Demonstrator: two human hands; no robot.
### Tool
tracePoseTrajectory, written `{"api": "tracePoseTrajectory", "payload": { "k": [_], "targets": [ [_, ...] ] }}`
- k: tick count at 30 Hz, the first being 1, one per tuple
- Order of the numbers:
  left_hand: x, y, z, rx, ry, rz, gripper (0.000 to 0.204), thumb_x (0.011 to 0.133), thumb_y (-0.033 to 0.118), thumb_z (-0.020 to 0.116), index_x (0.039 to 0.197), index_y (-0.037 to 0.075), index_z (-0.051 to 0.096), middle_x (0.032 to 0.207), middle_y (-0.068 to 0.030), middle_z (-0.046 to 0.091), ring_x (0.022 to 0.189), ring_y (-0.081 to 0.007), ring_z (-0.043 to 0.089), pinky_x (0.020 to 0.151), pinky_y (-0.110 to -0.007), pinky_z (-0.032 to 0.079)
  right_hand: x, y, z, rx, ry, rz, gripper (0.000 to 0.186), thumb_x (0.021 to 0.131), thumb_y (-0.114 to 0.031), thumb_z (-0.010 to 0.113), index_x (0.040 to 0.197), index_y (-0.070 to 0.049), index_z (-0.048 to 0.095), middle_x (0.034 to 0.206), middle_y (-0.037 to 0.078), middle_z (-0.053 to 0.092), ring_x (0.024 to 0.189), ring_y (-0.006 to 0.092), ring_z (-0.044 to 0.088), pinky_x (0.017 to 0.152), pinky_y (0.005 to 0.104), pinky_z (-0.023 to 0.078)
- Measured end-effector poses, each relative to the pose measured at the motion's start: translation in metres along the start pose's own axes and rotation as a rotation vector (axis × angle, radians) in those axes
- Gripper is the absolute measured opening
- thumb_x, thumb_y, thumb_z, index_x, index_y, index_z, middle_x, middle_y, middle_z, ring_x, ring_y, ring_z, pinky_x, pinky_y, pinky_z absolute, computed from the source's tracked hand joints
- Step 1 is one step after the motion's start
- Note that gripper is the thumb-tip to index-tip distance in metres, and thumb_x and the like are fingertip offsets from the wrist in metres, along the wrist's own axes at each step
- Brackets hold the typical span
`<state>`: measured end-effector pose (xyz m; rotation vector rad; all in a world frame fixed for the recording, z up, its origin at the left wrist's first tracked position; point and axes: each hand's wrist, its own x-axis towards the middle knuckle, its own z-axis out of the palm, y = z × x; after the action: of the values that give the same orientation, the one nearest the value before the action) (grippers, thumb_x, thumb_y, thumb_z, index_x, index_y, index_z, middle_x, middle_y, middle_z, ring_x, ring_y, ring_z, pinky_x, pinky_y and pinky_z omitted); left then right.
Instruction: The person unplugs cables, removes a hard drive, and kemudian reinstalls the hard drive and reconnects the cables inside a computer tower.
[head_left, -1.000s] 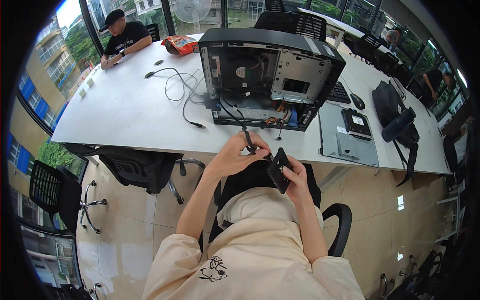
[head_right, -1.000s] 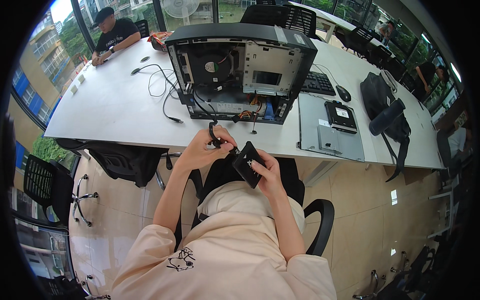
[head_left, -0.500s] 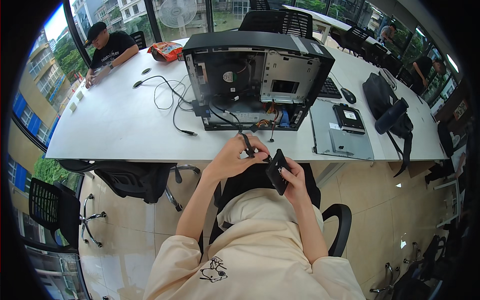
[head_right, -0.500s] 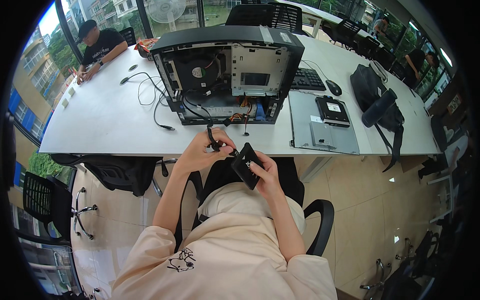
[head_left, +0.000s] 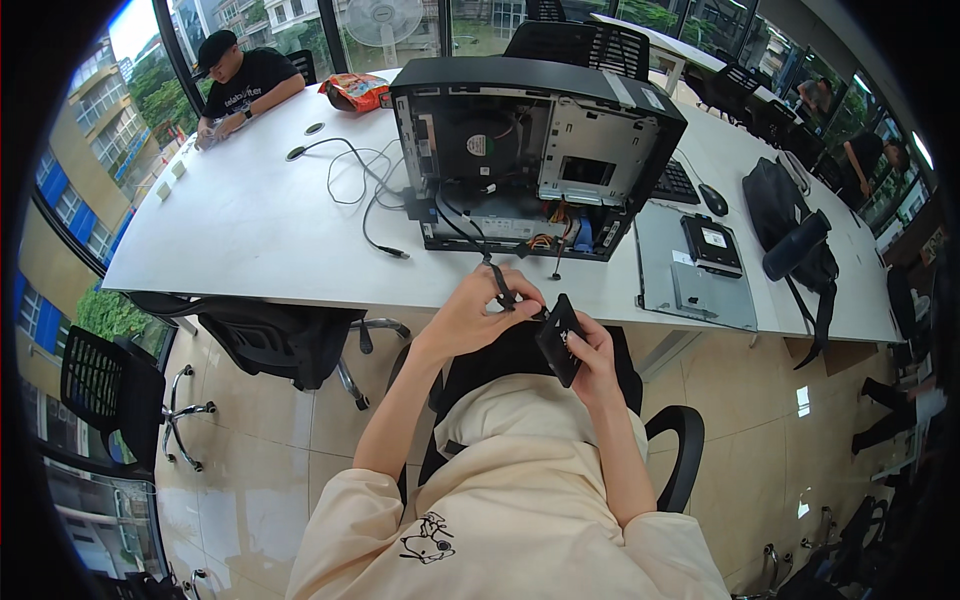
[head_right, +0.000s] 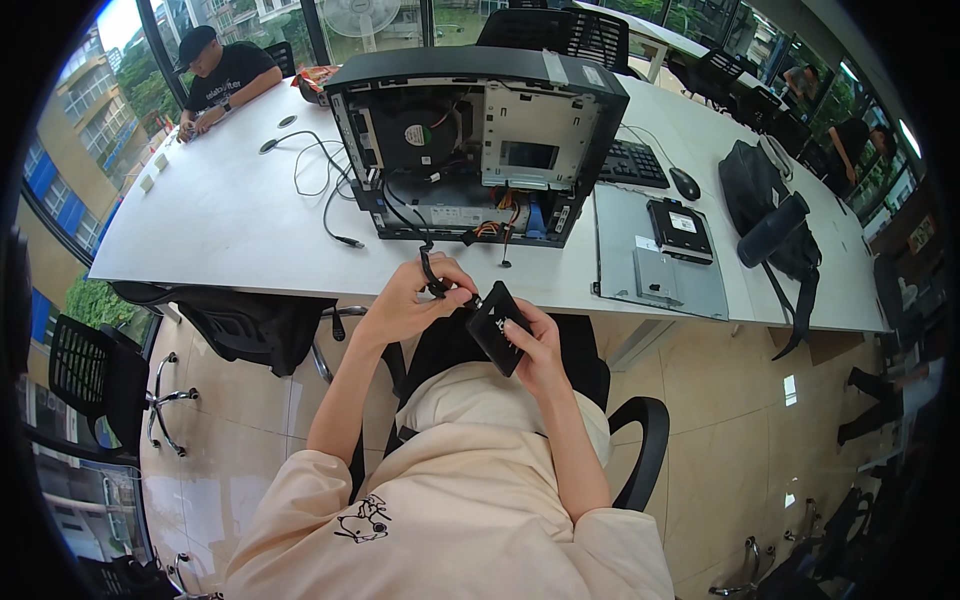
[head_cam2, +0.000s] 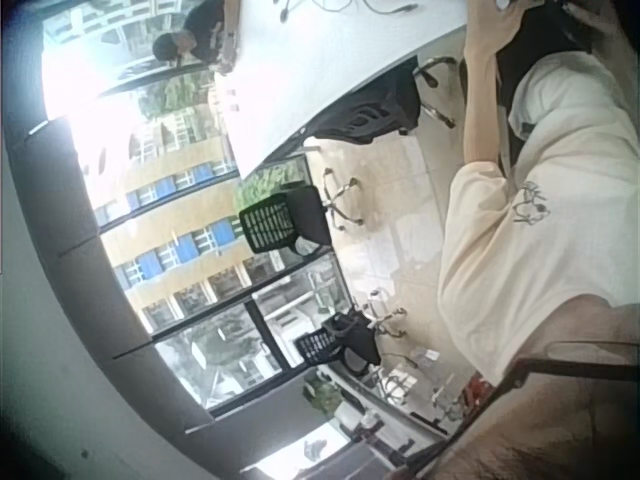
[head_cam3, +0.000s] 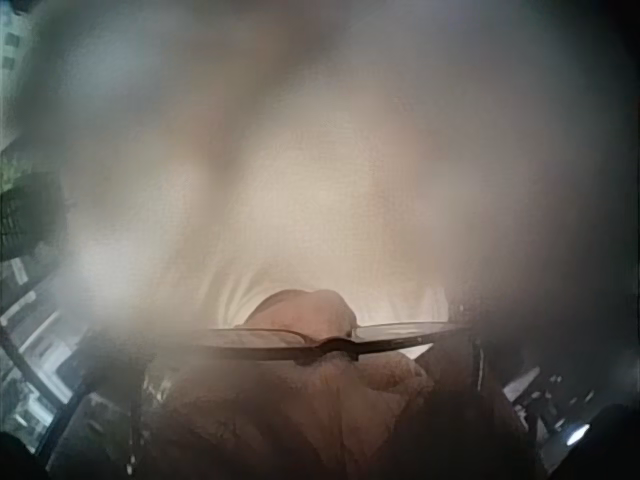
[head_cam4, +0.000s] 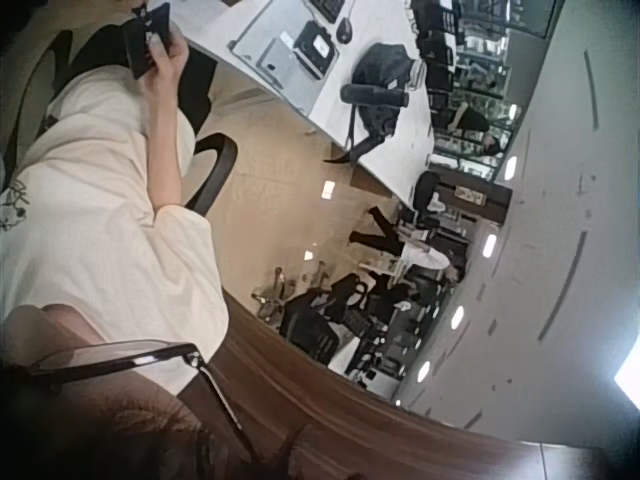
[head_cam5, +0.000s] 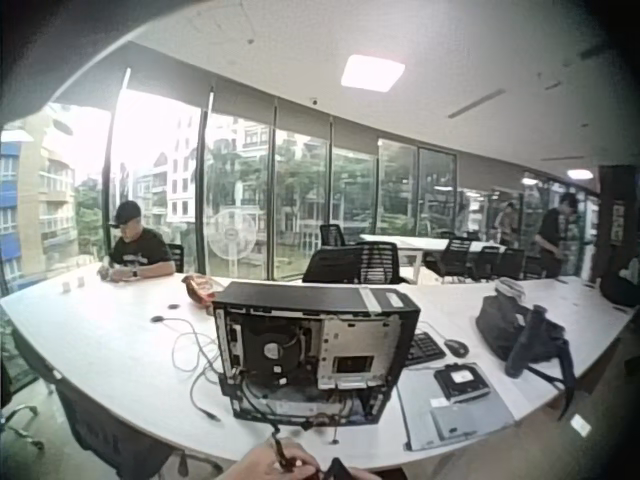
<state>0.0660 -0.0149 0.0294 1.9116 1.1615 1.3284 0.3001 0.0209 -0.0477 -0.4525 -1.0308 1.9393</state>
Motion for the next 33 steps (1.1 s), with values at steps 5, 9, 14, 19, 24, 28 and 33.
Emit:
{"api": "tracePoseTrajectory", "payload": {
  "k": [5, 9, 14, 19, 24, 28, 33],
  "targets": [
    [-0.003, 0.005, -0.008, 0.083, -0.080, -0.042, 0.007, 0.094, 0.014, 0.076, 0.099, 0.009, 0.075, 0.092, -0.0055, 0.070, 0.092, -0.0260, 0.060, 0.091, -0.040, 0.044, -0.002, -0.003, 0.001, -0.024, 0.002, 0.014, 0.048, 0.095, -0.011, 0.075, 0.137, 0.006, 0.062, 0.117, 0.010, 0.074, 0.101, 0.0150, 0.073, 0.089, 0.0293, 0.060],
    [-0.001, 0.002, -0.003, 0.109, -0.063, 0.036, 0.006, 0.092, 0.007, 0.075, 0.096, 0.004, 0.072, 0.086, -0.0037, 0.066, 0.086, -0.0196, 0.056, 0.077, -0.035, 0.045, -0.006, -0.008, 0.004, -0.064, 0.006, 0.003, 0.044, 0.095, -0.009, 0.076, 0.135, 0.006, 0.064, 0.115, 0.009, 0.074, 0.101, 0.0138, 0.071, 0.091, 0.0286, 0.058],
    [0.008, 0.000, -0.007, 0.029, -0.167, -0.005, 0.006, 0.095, 0.007, 0.072, 0.099, 0.003, 0.070, 0.091, -0.0067, 0.068, 0.087, -0.0221, 0.060, 0.077, -0.036, 0.046, -0.004, -0.003, 0.003, -0.056, 0.038, 0.004, 0.044, 0.095, -0.009, 0.076, 0.135, 0.005, 0.065, 0.114, 0.008, 0.074, 0.100, 0.0123, 0.070, 0.091, 0.0278, 0.056],
    [0.009, -0.001, -0.027, 0.130, -0.330, -0.156, 0.023, 0.094, 0.016, 0.076, 0.112, 0.003, 0.072, 0.098, -0.0093, 0.072, 0.095, -0.0245, 0.067, 0.084, -0.036, 0.052, 0.001, 0.003, -0.007, -0.223, 0.085, 0.006, 0.041, 0.093, -0.010, 0.078, 0.130, 0.005, 0.068, 0.110, 0.006, 0.074, 0.098, 0.0104, 0.069, 0.087, 0.0257, 0.054],
    [0.005, 0.026, -0.059, 0.112, -0.586, -0.356, 0.058, 0.093, 0.038, 0.077, 0.139, 0.005, 0.067, 0.112, -0.0106, 0.077, 0.096, -0.0251, 0.074, 0.092, -0.036, 0.055, -0.001, -0.002, -0.022, -0.209, 0.157, -0.046, 0.041, 0.092, -0.008, 0.078, 0.130, 0.005, 0.068, 0.110, 0.007, 0.075, 0.098, 0.0108, 0.069, 0.087, 0.0251, 0.054],
    [0.003, -0.006, -0.043, 0.091, -0.410, -0.579, 0.042, 0.104, 0.030, 0.062, 0.136, 0.003, 0.068, 0.104, -0.0136, 0.079, 0.093, -0.0267, 0.076, 0.087, -0.039, 0.058, 0.004, -0.006, -0.036, -0.137, 0.285, -0.159, 0.038, 0.091, -0.011, 0.072, 0.126, 0.003, 0.067, 0.108, 0.010, 0.075, 0.089, 0.0164, 0.074, 0.076, 0.0293, 0.060],
    [0.010, -0.063, 0.039, 0.527, 0.000, -0.149, 0.034, 0.099, 0.023, 0.068, 0.126, 0.003, 0.071, 0.094, -0.0140, 0.073, 0.090, -0.0350, 0.071, 0.082, -0.044, 0.056, 0.005, -0.002, -0.048, 0.044, 0.215, -0.178, 0.043, 0.090, -0.014, 0.073, 0.130, -0.003, 0.063, 0.105, 0.009, 0.073, 0.080, 0.0144, 0.072, 0.061, 0.0269, 0.059]
  ]
}}
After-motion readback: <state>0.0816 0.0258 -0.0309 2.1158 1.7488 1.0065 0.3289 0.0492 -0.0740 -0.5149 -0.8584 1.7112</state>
